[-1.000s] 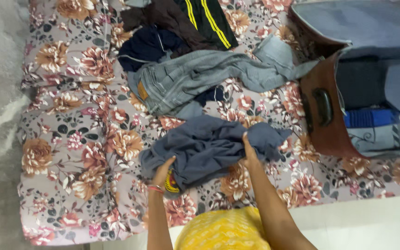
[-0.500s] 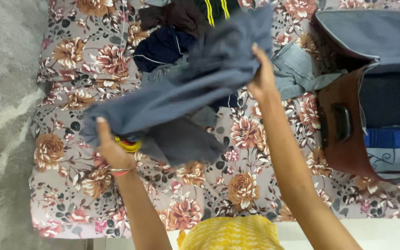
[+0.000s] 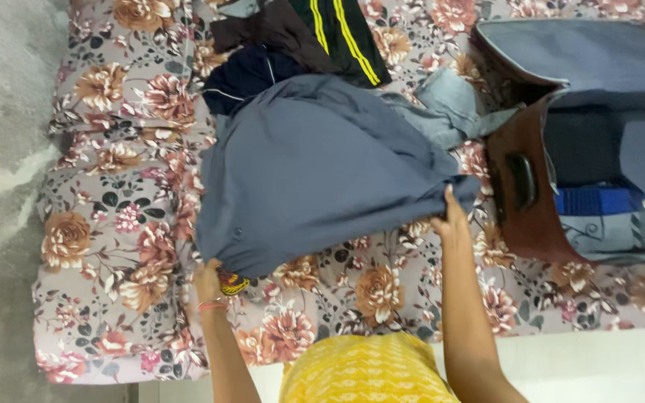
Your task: The person folds a shirt and a pair of jeans by hand on a bed before placing them into a suitcase.
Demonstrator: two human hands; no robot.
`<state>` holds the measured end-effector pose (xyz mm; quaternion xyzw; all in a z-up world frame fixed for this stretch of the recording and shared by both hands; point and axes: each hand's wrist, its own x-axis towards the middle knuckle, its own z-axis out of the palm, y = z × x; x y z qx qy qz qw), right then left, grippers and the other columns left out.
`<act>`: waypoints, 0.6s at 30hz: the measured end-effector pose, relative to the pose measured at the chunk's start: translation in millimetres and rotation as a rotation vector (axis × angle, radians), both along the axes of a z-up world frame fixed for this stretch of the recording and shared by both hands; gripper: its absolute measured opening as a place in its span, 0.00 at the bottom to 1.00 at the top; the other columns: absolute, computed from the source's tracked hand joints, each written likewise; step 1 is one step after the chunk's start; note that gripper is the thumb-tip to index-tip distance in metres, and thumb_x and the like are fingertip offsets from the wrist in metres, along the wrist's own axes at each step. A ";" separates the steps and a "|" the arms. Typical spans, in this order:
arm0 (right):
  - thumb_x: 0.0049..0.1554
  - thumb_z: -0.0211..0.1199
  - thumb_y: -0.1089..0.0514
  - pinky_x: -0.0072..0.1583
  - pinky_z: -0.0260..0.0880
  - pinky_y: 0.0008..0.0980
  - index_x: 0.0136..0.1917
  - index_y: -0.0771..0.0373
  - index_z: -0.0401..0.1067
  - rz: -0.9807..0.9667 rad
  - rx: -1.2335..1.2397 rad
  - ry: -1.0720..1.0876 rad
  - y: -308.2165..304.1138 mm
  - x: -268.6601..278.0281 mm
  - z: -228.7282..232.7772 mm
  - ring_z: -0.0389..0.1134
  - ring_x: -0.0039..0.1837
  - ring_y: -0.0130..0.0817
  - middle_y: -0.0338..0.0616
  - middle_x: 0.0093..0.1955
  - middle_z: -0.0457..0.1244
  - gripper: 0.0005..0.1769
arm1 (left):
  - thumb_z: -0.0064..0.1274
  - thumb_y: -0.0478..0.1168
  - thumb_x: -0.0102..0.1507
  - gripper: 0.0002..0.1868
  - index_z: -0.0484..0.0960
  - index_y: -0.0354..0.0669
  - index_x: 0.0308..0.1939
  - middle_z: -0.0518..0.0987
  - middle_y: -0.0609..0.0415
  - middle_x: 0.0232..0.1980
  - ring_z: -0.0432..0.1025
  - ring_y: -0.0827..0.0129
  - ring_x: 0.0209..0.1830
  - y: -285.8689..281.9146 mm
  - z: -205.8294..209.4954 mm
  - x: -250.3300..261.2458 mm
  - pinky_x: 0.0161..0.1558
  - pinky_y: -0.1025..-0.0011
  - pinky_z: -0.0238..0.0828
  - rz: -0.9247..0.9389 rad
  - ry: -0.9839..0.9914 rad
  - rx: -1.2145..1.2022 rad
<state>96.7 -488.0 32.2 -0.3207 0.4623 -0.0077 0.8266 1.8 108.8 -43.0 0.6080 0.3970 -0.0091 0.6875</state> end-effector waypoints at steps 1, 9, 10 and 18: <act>0.60 0.62 0.41 0.68 0.67 0.60 0.70 0.62 0.65 -0.003 0.018 0.039 -5.1 -26.3 -16.8 0.66 0.68 0.52 0.51 0.69 0.64 0.33 | 0.55 0.41 0.60 0.21 0.77 0.25 0.49 0.78 0.38 0.46 0.71 0.56 0.43 -5.5 -16.0 -7.9 0.46 0.57 0.70 -0.081 0.079 0.148; 0.65 0.58 0.51 0.66 0.68 0.53 0.67 0.61 0.65 -0.105 0.097 0.175 6.3 -143.9 -60.9 0.66 0.62 0.47 0.49 0.61 0.64 0.20 | 0.47 0.57 0.62 0.32 0.77 0.31 0.56 0.78 0.37 0.56 0.73 0.52 0.52 -111.6 -44.7 -40.8 0.55 0.54 0.68 -0.457 0.101 0.832; 0.65 0.59 0.53 0.65 0.70 0.50 0.66 0.63 0.66 -0.120 0.125 0.125 10.3 -149.9 -63.1 0.67 0.62 0.45 0.49 0.61 0.65 0.19 | 0.45 0.59 0.63 0.33 0.77 0.32 0.57 0.78 0.37 0.57 0.73 0.52 0.53 -132.9 -46.2 -43.7 0.56 0.54 0.67 -0.613 0.129 0.670; 0.63 0.59 0.56 0.69 0.65 0.52 0.65 0.63 0.66 -0.181 0.134 -0.074 1.8 -172.7 -50.0 0.64 0.66 0.45 0.48 0.66 0.62 0.19 | 0.35 0.74 0.66 0.44 0.67 0.42 0.70 0.74 0.39 0.70 0.72 0.53 0.66 -285.5 -46.4 -66.6 0.69 0.54 0.61 -0.714 0.509 -0.689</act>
